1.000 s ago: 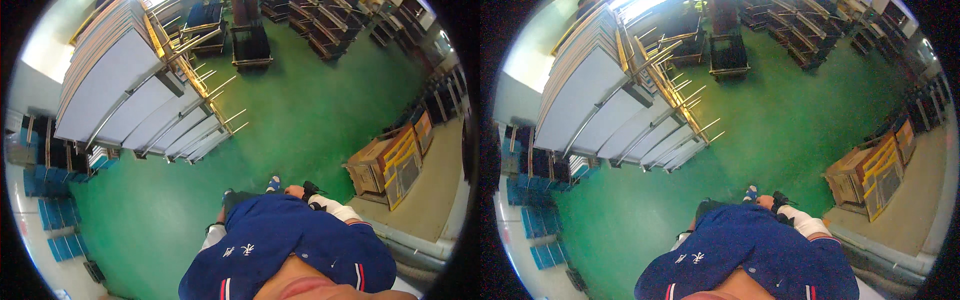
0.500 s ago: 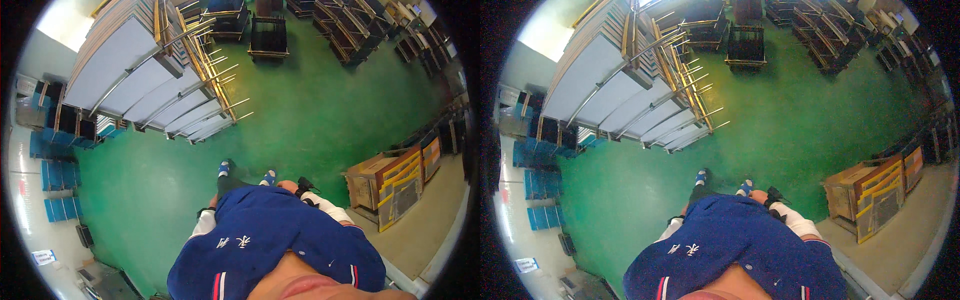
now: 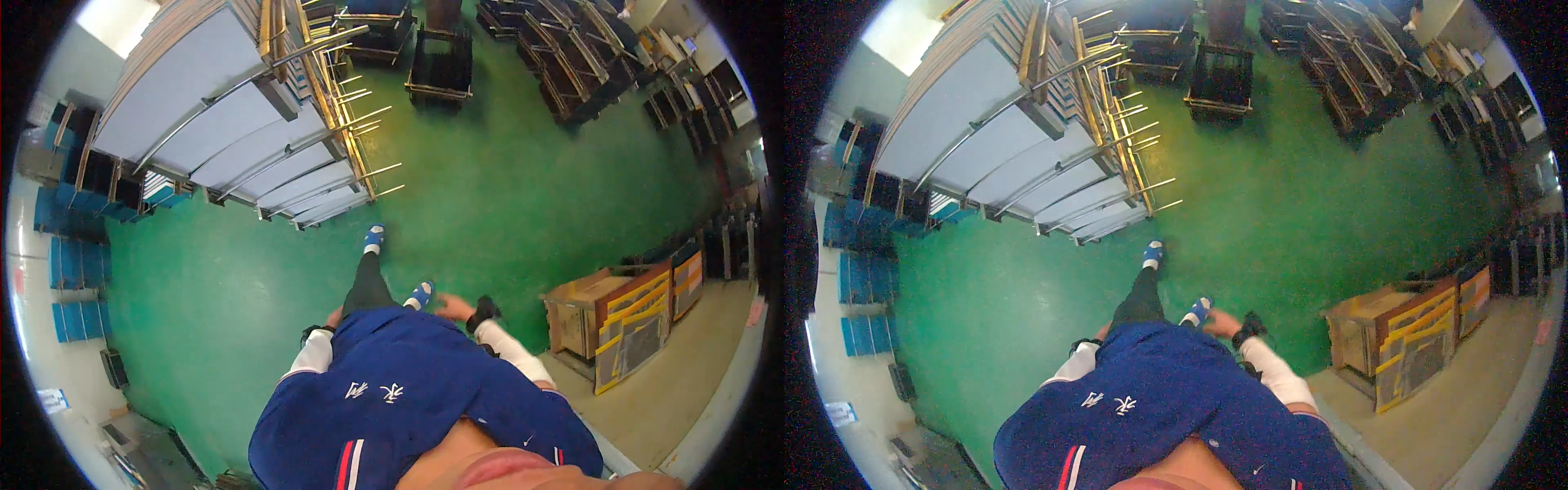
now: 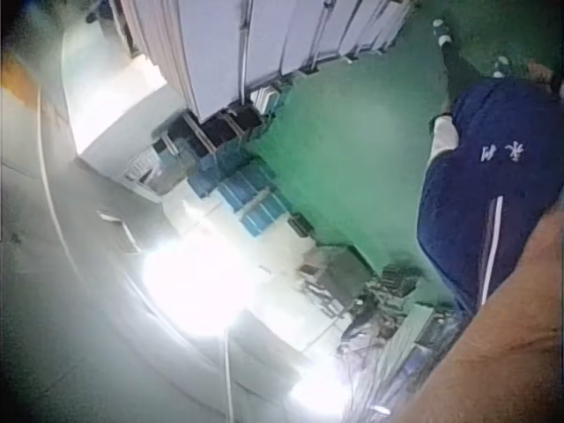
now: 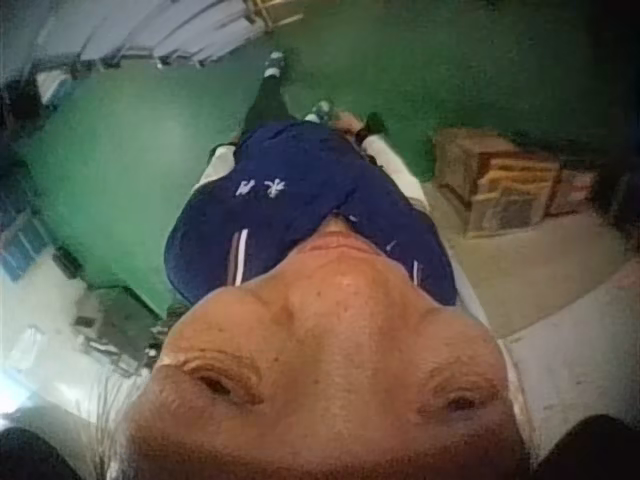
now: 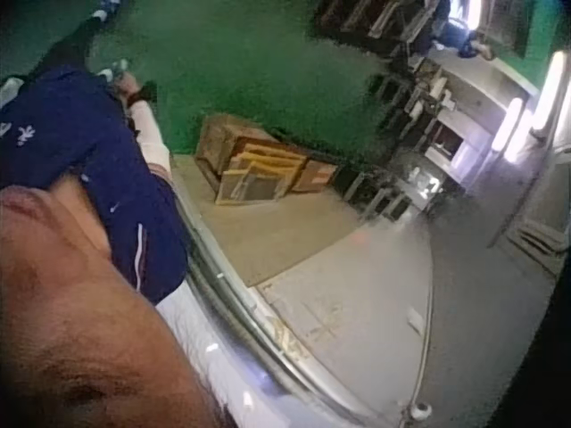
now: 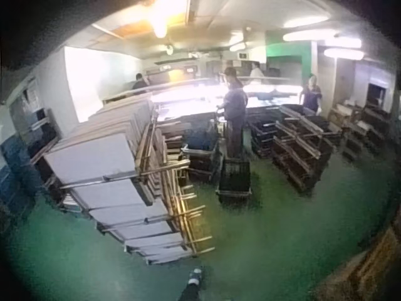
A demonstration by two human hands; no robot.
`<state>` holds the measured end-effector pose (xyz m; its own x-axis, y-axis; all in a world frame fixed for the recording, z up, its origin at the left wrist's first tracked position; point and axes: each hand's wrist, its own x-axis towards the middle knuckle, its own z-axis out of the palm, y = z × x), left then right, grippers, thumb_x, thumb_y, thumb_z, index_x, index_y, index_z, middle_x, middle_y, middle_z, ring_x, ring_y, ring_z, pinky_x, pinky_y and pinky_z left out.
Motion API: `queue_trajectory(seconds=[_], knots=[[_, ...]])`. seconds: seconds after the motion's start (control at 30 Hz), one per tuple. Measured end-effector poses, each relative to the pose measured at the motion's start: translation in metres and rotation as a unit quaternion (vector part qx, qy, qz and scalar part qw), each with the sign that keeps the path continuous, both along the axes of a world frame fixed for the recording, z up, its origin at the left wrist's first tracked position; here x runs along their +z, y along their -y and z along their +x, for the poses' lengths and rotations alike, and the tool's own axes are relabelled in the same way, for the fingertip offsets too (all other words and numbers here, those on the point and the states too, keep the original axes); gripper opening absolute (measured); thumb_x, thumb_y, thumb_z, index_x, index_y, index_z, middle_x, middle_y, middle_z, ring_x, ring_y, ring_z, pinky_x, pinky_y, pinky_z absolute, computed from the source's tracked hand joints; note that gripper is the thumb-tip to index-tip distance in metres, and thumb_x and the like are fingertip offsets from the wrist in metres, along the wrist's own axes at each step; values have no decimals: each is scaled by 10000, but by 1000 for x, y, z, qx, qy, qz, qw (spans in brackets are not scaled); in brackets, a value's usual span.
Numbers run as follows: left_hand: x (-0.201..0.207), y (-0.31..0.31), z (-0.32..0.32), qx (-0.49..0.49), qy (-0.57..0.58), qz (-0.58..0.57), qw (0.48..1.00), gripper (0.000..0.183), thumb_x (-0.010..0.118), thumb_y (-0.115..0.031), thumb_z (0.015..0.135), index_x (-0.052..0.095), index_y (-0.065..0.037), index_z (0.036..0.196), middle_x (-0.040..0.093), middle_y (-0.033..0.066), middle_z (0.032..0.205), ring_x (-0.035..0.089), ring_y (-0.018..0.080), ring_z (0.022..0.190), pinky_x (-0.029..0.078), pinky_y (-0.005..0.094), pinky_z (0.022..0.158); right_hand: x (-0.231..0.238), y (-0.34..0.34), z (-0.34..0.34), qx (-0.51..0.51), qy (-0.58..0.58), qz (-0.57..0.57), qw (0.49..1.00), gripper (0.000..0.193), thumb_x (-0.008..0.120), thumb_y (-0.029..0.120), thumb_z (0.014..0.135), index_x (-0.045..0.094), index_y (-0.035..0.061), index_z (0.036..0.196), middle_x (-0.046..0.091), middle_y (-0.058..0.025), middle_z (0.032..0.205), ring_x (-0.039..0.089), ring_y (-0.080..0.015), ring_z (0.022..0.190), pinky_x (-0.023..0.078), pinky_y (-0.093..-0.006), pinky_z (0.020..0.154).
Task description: Inspecting, handling, and loading blue panels into a processing machine within a factory setting.
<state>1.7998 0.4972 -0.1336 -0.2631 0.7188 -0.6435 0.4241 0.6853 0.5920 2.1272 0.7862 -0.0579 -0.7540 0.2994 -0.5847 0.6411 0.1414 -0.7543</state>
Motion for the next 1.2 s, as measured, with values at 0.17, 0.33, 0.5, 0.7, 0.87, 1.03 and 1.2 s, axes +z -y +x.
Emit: queue_trajectory(seconds=[0.17,0.33,0.5,0.7,0.87,1.03,1.2], knots=[[-15,-63,-28,-108,56,-1,993,511,433,-396,867,425,-89,1276,464,209,1264,431,377,1157,345,412,959,170,-151,-122,-225,-181,188,939,694,575,138,752,277,54,1373,599,-109,742,557,-198,619,460,-330,603],[-151,-58,-73,-105,-19,126,986,461,439,-366,871,457,-75,1229,461,200,1266,449,385,1123,347,422,942,238,-200,-183,-184,-208,249,928,645,574,184,768,325,86,1354,628,-138,813,588,-254,660,467,-373,618],[-97,-92,-98,-89,10,28,996,526,445,-420,857,449,-80,1259,434,212,1294,440,372,1150,342,417,953,47,-146,-151,41,-17,280,959,476,578,343,769,556,39,1135,549,-183,1173,552,-336,1022,443,-416,866],[-65,-93,-115,-77,36,3,996,534,442,-429,857,447,-81,1262,433,213,1294,439,371,1152,341,416,954,36,-117,-137,28,79,62,995,371,584,350,747,654,53,958,640,-181,942,599,-348,880,457,-422,772],[-62,-126,-135,-102,49,-3,993,541,440,-437,857,445,-81,1265,433,215,1294,438,371,1154,340,416,955,64,-174,-180,-25,68,126,989,573,601,340,744,496,58,1231,524,-191,1213,523,-342,1080,411,-412,915],[-61,-155,-153,-122,55,5,991,548,438,-444,857,443,-81,1267,432,216,1295,437,370,1155,340,415,956,187,-270,-267,-182,-64,211,958,782,614,208,732,225,47,1391,595,-195,1029,602,-262,747,472,-365,730],[-53,-170,-168,-136,64,6,989,554,435,-452,857,441,-82,1270,432,218,1295,437,370,1156,339,414,957,274,-332,-320,-258,-181,285,905,760,620,180,743,243,134,1401,565,-78,679,527,-177,591,447,-326,568]])
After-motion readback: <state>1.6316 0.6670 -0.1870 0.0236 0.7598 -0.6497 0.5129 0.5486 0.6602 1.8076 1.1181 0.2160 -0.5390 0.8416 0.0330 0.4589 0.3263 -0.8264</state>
